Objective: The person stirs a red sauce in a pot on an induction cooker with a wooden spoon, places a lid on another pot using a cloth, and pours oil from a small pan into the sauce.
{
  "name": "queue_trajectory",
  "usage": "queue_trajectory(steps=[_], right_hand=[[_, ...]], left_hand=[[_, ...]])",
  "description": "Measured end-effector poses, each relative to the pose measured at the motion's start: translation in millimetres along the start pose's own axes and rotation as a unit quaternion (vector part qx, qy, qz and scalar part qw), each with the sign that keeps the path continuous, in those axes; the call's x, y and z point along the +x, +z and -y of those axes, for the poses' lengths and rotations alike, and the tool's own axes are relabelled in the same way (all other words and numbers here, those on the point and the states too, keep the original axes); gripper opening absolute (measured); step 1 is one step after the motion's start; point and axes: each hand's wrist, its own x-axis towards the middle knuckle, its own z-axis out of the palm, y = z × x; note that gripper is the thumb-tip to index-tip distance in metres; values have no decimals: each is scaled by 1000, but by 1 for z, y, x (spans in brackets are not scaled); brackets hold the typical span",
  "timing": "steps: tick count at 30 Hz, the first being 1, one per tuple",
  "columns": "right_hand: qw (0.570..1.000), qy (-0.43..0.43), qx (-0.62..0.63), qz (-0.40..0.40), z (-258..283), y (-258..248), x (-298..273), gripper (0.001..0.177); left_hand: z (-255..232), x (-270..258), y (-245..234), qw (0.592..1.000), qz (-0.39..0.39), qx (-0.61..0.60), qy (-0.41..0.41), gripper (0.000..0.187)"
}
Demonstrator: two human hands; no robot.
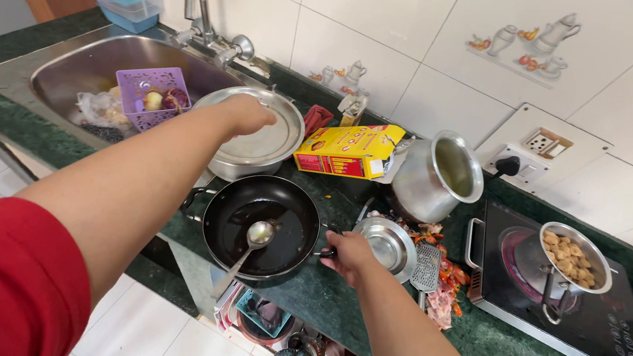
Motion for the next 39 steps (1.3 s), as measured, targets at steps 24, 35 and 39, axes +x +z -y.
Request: queue_trajectory(steps=[24,35,39], right_hand=[[988,-66,110,-87,-17,-73,-61,39],[961,-139,204,-125,20,-205,-135,37],[947,-171,223,-155,30,-270,-195,38]], left_hand=[[129,-24,115,831,239,-376,-334,64],[-31,-131,135,765,359,-489,-214,72],[-99,-150,182,754,414,-486,-156,52]])
